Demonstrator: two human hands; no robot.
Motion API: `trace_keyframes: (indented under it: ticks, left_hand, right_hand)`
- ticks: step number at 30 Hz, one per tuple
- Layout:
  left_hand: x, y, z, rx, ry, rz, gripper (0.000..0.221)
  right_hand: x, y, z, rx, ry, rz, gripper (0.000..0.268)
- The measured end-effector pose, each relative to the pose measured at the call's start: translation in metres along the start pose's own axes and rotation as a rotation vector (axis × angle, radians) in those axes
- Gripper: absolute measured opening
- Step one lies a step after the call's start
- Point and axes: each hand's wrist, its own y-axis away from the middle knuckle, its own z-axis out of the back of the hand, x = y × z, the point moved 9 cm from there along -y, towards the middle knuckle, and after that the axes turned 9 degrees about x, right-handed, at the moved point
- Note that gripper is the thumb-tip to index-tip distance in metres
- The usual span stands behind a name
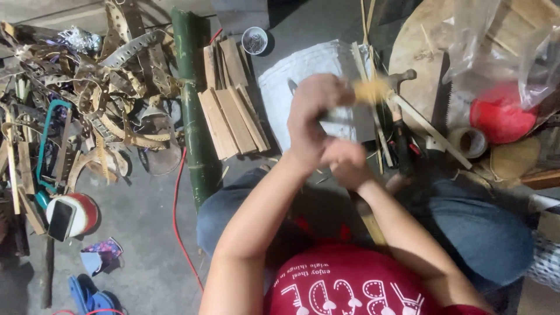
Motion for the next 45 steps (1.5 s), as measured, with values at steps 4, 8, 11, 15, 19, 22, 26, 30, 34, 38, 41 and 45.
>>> trace_keyframes:
  ticks: [4,8,11,15,19,22,26,30,34,38,41,45]
  left_hand:
    - [0.065,0.031,-0.006,0.080,-0.187,0.265,0.086]
    - [0.048,0.024,-0.014,0.126,-0.153,0.207,0.063]
    - [0.012,0.005,-0.027,0.149,-0.083,0.102,0.071]
    - [0.085,0.039,-0.011,0.048,-0.203,0.167,0.068]
    - [0.048,0.026,-0.006,0.035,-0.246,0.165,0.077]
    - [0.012,-0.001,-0.008,0.059,-0.208,0.076,0.080]
    - [0.052,0.013,-0.009,0.031,-0.262,0.120,0.078]
    - [0.058,0.035,-0.009,0.072,-0.306,0.170,0.075]
    - [0.047,0.029,-0.012,0.144,-0.191,0.297,0.042]
    - [0.110,0.072,-0.013,0.211,-0.259,0.490,0.026]
    - [0.104,0.071,0.003,0.106,-0.193,0.506,0.017]
    - [0.108,0.073,0.020,0.023,-0.062,0.439,0.054]
  right_hand:
    - [-0.088,-0.043,-0.042,0.059,0.145,-0.176,0.051]
    - [-0.065,-0.021,-0.030,0.075,0.180,-0.134,0.048]
    - [-0.041,-0.001,-0.022,0.048,0.190,-0.011,0.039]
    - [-0.087,-0.042,-0.040,0.098,0.107,-0.178,0.044]
    - [-0.076,-0.022,-0.037,0.141,0.146,-0.192,0.048]
    - [-0.026,-0.005,-0.005,0.040,0.203,-0.088,0.034]
    - [-0.090,-0.052,-0.044,-0.141,0.253,-0.002,0.037]
    - [-0.113,-0.048,-0.061,0.129,0.113,-0.274,0.054]
    - [-0.093,-0.031,-0.040,0.100,0.049,-0.272,0.041]
    - [-0.150,-0.061,-0.076,0.118,-0.079,-0.292,0.038]
    - [-0.141,-0.063,-0.080,0.180,-0.030,-0.254,0.044]
    - [-0.128,-0.050,-0.067,0.129,-0.042,-0.079,0.043]
